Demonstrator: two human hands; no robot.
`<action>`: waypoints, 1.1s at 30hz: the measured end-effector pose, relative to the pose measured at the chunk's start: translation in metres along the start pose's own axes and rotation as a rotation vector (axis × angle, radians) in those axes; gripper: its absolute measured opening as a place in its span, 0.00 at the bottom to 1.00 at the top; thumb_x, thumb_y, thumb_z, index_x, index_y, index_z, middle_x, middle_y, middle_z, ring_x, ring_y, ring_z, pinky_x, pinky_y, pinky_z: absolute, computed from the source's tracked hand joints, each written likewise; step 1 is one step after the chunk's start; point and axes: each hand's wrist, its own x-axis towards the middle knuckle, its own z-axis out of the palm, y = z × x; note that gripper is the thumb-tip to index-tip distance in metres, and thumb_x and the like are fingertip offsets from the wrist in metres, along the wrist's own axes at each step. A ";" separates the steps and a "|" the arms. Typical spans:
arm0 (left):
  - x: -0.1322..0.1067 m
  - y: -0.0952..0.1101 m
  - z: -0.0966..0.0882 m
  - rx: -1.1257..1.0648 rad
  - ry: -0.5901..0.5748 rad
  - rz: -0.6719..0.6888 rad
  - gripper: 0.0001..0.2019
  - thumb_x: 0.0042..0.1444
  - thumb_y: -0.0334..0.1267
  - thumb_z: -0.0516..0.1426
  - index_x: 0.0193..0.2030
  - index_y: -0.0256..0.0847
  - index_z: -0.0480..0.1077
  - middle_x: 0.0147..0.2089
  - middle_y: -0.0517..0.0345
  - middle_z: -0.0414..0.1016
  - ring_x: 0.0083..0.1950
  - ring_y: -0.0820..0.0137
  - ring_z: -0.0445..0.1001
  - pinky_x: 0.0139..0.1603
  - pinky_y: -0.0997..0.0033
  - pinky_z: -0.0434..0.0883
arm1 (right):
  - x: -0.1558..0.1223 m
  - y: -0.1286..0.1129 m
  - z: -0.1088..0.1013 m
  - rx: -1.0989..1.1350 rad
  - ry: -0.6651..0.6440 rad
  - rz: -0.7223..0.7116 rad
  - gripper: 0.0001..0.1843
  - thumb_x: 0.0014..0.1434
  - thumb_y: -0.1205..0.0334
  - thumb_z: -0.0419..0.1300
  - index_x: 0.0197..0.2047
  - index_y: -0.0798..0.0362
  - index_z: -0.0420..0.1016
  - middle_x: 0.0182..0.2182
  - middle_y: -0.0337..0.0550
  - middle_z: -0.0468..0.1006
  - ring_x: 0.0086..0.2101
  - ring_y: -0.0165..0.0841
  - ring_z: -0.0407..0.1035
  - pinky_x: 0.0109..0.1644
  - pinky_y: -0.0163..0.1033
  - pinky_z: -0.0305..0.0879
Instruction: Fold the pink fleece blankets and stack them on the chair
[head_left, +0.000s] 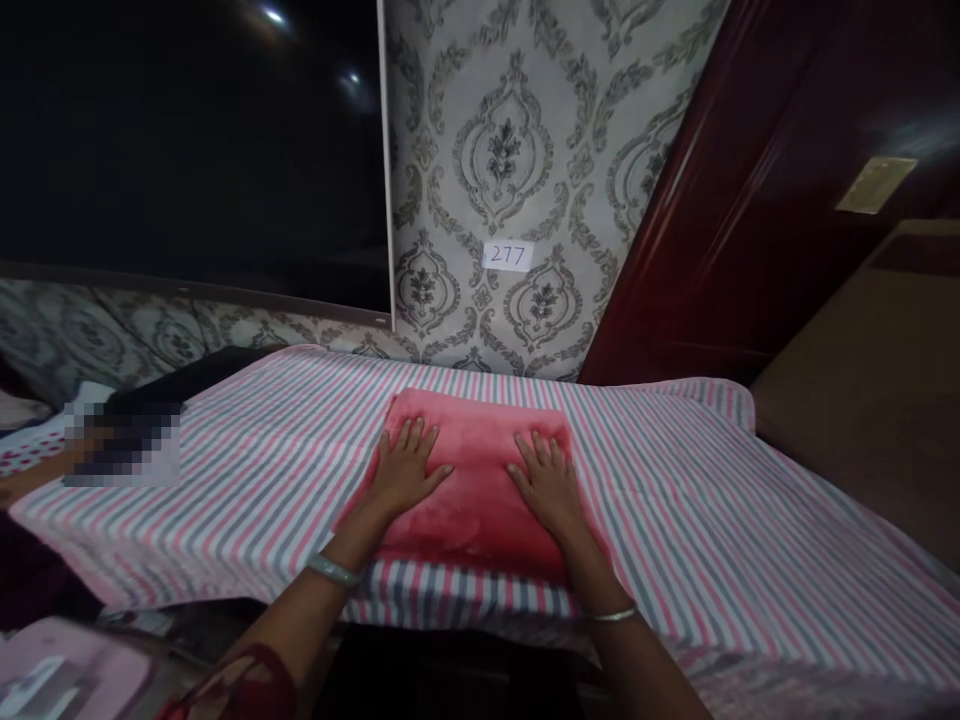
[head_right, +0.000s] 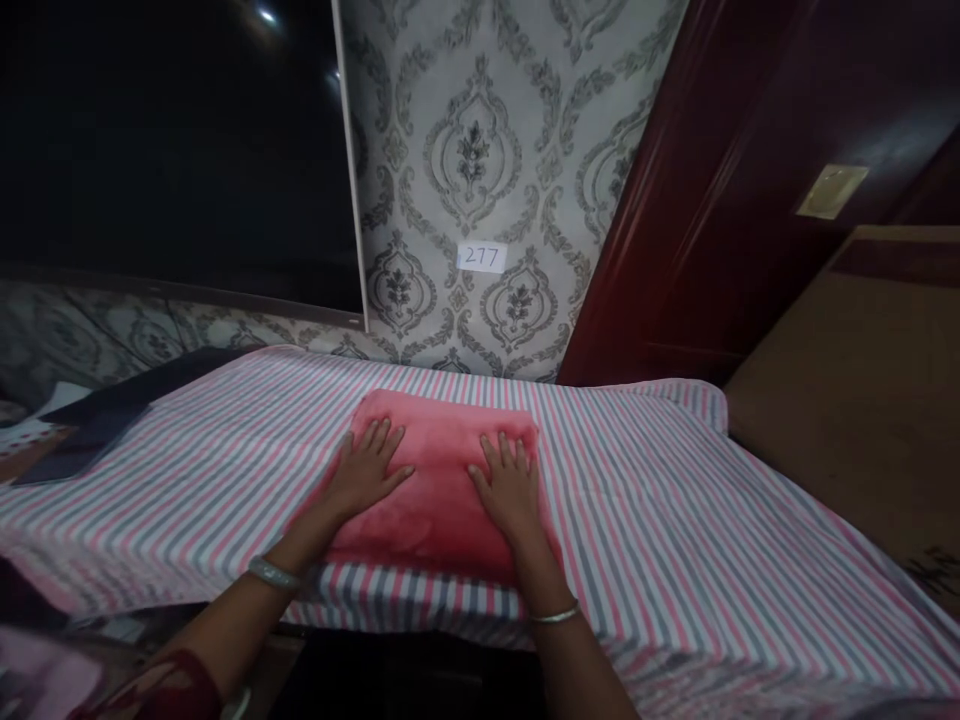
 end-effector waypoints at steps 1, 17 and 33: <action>-0.001 0.001 -0.001 0.004 0.002 -0.008 0.39 0.65 0.61 0.45 0.75 0.38 0.51 0.77 0.40 0.46 0.78 0.50 0.42 0.72 0.35 0.42 | 0.000 -0.001 -0.001 -0.009 -0.003 0.000 0.33 0.70 0.43 0.44 0.75 0.41 0.50 0.74 0.42 0.46 0.71 0.51 0.42 0.69 0.61 0.45; 0.070 0.008 -0.045 -0.075 -0.093 -0.058 0.32 0.66 0.54 0.46 0.72 0.38 0.55 0.76 0.39 0.51 0.77 0.52 0.45 0.73 0.40 0.43 | 0.058 -0.024 -0.062 0.071 -0.055 -0.017 0.29 0.71 0.52 0.40 0.70 0.51 0.61 0.66 0.53 0.66 0.64 0.44 0.58 0.66 0.59 0.50; 0.102 -0.012 0.001 -0.134 -0.071 -0.228 0.32 0.66 0.58 0.42 0.66 0.37 0.62 0.70 0.38 0.61 0.72 0.51 0.55 0.69 0.43 0.52 | 0.084 0.011 0.012 0.107 0.054 0.075 0.28 0.72 0.49 0.41 0.67 0.49 0.65 0.66 0.48 0.66 0.66 0.41 0.54 0.67 0.59 0.47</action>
